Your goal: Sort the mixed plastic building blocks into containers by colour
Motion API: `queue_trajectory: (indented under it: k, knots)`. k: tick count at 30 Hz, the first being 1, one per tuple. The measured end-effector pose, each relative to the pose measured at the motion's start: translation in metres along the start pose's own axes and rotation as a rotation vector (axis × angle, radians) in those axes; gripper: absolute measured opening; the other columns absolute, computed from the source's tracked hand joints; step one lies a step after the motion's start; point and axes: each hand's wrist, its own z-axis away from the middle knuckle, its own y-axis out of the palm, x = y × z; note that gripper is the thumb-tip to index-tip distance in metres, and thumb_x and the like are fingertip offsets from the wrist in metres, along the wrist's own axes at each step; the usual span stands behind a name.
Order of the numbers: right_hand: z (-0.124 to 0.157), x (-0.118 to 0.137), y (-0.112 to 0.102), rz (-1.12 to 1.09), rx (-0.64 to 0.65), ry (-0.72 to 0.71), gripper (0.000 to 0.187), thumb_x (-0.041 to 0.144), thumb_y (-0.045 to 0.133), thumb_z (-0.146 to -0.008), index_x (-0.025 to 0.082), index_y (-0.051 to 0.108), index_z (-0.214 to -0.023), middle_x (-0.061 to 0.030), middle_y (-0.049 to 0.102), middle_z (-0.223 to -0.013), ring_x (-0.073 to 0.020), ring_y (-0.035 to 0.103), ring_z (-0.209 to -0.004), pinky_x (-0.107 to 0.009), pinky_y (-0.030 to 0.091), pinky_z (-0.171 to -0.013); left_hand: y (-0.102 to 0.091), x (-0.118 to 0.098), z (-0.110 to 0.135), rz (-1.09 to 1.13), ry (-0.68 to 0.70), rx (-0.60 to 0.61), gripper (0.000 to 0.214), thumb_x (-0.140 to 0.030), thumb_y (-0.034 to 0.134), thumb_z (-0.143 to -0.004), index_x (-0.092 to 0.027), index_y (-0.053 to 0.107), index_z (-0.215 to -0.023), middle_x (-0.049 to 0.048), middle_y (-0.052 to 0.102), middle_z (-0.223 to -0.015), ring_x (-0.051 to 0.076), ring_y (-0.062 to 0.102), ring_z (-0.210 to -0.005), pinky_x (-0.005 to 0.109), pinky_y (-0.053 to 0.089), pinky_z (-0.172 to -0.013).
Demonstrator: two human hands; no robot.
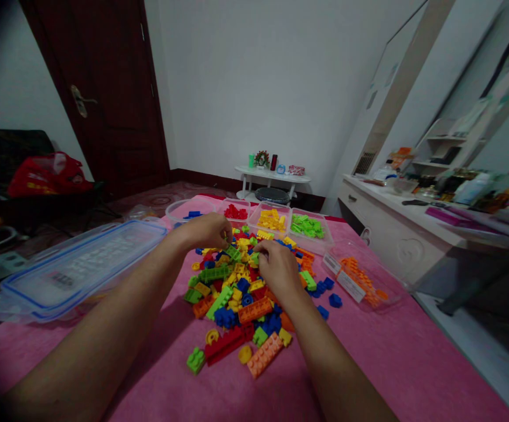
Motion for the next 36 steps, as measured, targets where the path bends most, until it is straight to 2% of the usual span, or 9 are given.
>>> queue_trajectory:
  k: [3,6,10,13,18,21,25,32,36]
  knots:
    - [-0.004,0.003,-0.003,-0.349,-0.071,0.094,0.022,0.02,0.049,-0.071,0.017,0.067,-0.084,-0.0022,0.067,-0.074,-0.0141,0.058,-0.063,-0.024,0.043,-0.057,0.001,-0.002,-0.002,0.166,0.149,0.038,0.018,-0.021,0.067,-0.061,-0.018,0.073,-0.077,0.0001,0.066,-0.065,0.01,0.055,-0.057,0.019,0.034,-0.05]
    - [-0.004,0.01,-0.003,-0.608,0.019,0.212,0.023,0.03,0.057,-0.069,0.016,0.066,-0.084,-0.0005,0.064,-0.068,-0.0102,0.051,-0.049,-0.021,0.038,-0.046,0.004,-0.007,-0.003,0.318,0.225,0.057,0.018,-0.025,0.069,-0.061,-0.015,0.071,-0.076,-0.0022,0.06,-0.058,0.009,0.05,-0.052,0.018,0.032,-0.048]
    - [0.0,0.015,-0.001,-0.801,0.211,0.344,0.034,0.041,0.064,-0.068,0.016,0.064,-0.09,0.0043,0.054,-0.056,-0.0076,0.046,-0.041,-0.019,0.035,-0.04,0.009,-0.015,-0.005,0.396,0.187,0.015,0.017,-0.02,0.067,-0.061,-0.012,0.07,-0.076,-0.0026,0.057,-0.056,0.008,0.048,-0.052,0.018,0.032,-0.048]
    - [0.001,0.014,0.0,-0.855,0.243,0.358,0.034,0.038,0.071,-0.062,0.015,0.063,-0.087,0.0048,0.055,-0.058,-0.0065,0.046,-0.042,-0.018,0.036,-0.039,0.016,-0.017,-0.011,0.442,0.147,-0.009,0.024,-0.021,0.068,-0.06,-0.013,0.07,-0.082,-0.0025,0.056,-0.054,0.009,0.048,-0.051,0.018,0.033,-0.047]
    - [0.0,0.008,-0.006,-0.772,0.107,0.408,0.033,0.038,0.072,-0.061,0.016,0.061,-0.084,0.006,0.053,-0.051,-0.0069,0.043,-0.037,-0.018,0.029,-0.034,0.039,-0.007,-0.027,0.712,0.113,-0.098,0.035,-0.04,0.06,-0.073,-0.013,0.068,-0.093,0.0025,0.064,-0.069,0.011,0.055,-0.059,0.019,0.04,-0.051]
    - [-0.005,-0.005,-0.013,-0.745,0.023,0.467,0.036,0.042,0.072,-0.061,0.016,0.06,-0.082,0.0074,0.048,-0.044,-0.0068,0.039,-0.034,-0.017,0.025,-0.032,0.057,0.004,-0.037,0.619,0.084,-0.275,0.033,-0.041,0.054,-0.077,-0.013,0.069,-0.085,0.0047,0.067,-0.075,0.013,0.057,-0.066,0.021,0.04,-0.056]
    - [-0.031,-0.041,-0.024,-0.616,-0.061,0.54,0.032,0.035,0.073,-0.063,0.013,0.061,-0.083,0.0056,0.05,-0.043,-0.0067,0.042,-0.035,-0.017,0.032,-0.033,0.074,0.013,-0.045,0.507,0.079,-0.249,0.025,-0.034,0.057,-0.075,-0.014,0.071,-0.08,0.0031,0.067,-0.071,0.013,0.057,-0.065,0.021,0.038,-0.056]
    - [-0.092,-0.088,-0.061,-0.361,-0.165,0.603,0.019,0.019,0.07,-0.068,0.012,0.058,-0.08,0.0003,0.057,-0.052,-0.0091,0.055,-0.046,-0.018,0.045,-0.044,0.067,0.017,-0.044,0.519,0.068,-0.268,0.024,-0.03,0.057,-0.074,-0.015,0.071,-0.087,0.0039,0.069,-0.077,0.014,0.059,-0.069,0.022,0.04,-0.06]
    - [-0.097,-0.091,-0.071,-0.132,-0.012,0.59,0.01,0.014,0.063,-0.072,0.011,0.059,-0.081,-0.0022,0.061,-0.056,-0.011,0.06,-0.053,-0.017,0.044,-0.046,0.061,0.022,-0.041,0.446,0.024,-0.286,0.022,-0.03,0.059,-0.073,-0.016,0.072,-0.083,0.0042,0.069,-0.074,0.014,0.059,-0.066,0.023,0.039,-0.058]
